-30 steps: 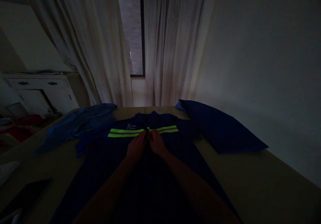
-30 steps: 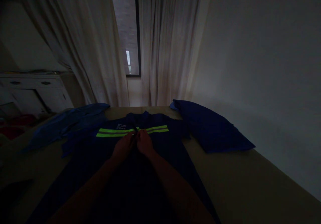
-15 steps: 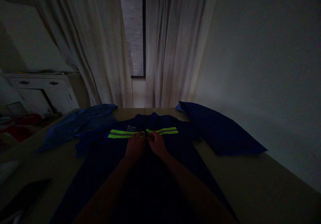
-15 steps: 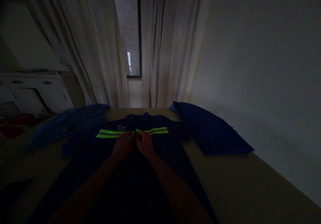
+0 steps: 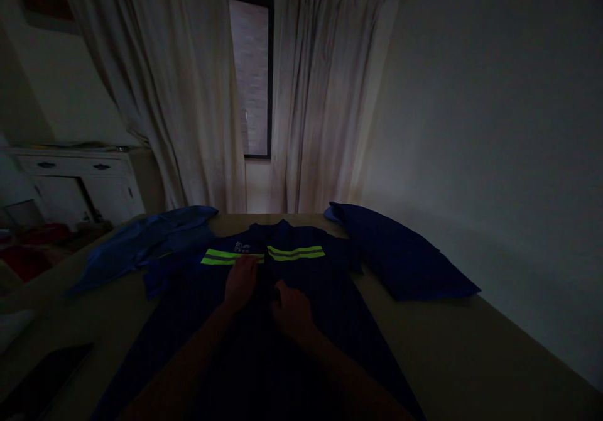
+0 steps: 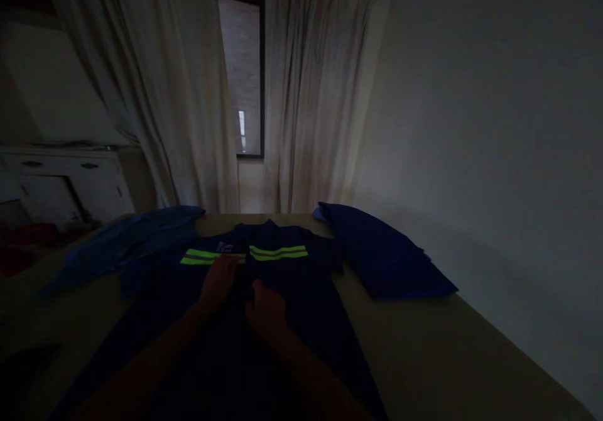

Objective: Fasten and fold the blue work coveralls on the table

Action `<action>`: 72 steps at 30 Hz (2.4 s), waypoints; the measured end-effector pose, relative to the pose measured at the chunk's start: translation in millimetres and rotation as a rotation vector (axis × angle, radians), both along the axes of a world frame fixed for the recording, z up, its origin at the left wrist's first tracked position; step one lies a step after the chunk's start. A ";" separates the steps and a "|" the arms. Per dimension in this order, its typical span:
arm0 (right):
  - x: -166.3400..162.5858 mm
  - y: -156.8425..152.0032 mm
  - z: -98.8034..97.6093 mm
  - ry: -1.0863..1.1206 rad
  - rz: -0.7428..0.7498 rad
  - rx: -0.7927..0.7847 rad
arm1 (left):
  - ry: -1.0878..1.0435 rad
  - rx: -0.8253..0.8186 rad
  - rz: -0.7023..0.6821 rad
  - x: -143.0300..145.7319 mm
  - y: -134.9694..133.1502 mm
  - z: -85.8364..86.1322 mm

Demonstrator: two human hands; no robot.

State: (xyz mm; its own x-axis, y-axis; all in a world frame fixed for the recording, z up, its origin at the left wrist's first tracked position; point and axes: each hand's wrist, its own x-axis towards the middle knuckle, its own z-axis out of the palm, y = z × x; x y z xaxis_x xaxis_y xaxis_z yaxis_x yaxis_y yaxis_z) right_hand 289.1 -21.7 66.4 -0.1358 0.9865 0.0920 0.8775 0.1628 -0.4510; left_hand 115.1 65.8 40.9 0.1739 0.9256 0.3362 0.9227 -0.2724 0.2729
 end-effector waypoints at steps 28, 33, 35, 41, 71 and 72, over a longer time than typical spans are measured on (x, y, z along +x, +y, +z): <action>-0.7 9.9 -14.0 0.048 0.030 0.046 | -0.233 -0.150 -0.232 -8.0 -67.2 -7.0; 1.4 20.6 -27.4 0.235 0.107 0.147 | -0.132 -0.087 -0.118 6.5 -70.6 -4.2; 3.7 24.6 -30.2 0.306 0.115 0.182 | -0.061 -0.054 -0.117 10.8 -71.9 -4.6; 5.1 25.9 -33.0 0.331 0.124 0.191 | -0.106 -0.043 -0.157 12.4 -73.3 -3.4; 6.3 23.9 -23.0 0.396 0.165 0.112 | 0.035 -0.062 -0.170 14.2 -69.7 -4.0; 6.1 23.8 -23.3 0.387 0.160 0.110 | 0.047 -0.051 -0.182 14.0 -70.0 -3.4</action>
State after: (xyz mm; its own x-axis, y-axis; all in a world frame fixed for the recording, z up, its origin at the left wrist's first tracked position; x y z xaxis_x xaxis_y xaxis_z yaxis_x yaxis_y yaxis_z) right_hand 295.3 2.2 43.1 -0.2213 0.9371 0.2699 0.6069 0.3490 -0.7141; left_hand 129.2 -4.2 37.5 0.3542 0.8931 0.2774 0.8717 -0.4227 0.2479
